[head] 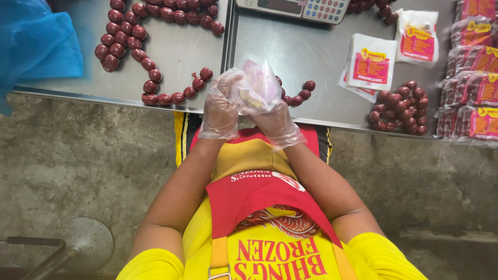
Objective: The person places sausages into plastic bags by hand and stacks the packaged sausages onto a table.
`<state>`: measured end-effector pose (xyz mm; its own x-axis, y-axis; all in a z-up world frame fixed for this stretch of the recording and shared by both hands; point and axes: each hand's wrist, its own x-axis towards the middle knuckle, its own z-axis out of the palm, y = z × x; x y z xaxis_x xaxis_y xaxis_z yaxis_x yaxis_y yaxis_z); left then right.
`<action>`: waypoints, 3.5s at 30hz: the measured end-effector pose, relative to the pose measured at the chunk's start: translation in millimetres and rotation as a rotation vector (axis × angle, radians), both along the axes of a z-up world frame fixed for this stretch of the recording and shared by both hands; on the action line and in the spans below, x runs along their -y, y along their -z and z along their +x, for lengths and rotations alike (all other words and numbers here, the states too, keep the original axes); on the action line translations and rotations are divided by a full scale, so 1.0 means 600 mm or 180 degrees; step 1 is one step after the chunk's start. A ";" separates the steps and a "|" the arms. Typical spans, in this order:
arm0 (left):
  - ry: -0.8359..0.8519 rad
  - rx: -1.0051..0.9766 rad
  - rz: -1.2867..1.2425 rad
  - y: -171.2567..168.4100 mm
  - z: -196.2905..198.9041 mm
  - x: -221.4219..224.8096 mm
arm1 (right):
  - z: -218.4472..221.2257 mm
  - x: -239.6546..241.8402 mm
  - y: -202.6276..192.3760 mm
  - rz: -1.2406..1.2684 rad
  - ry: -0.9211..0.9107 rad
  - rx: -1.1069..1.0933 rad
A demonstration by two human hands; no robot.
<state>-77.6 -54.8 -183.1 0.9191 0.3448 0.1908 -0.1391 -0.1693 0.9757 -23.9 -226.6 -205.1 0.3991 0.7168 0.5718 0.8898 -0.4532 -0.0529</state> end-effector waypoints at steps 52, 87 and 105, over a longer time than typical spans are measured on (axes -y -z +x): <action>0.1389 -0.1221 0.3625 -0.054 0.131 -0.018 | 0.255 -0.009 0.006 -0.1617 0.0439 -0.1601; 0.1372 -0.1091 0.2306 0.011 0.136 0.090 | 0.198 0.207 0.025 0.0033 0.0525 -0.5286; 0.1537 -0.1703 0.0697 -0.004 0.140 0.074 | 0.139 0.137 0.039 0.1660 0.0953 -0.3900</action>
<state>6.5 -99.4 -180.6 0.9450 -0.1145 -0.3063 0.2365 -0.4076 0.8820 59.3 -308.8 -228.3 0.9418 0.3259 -0.0828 0.0213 -0.3035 -0.9526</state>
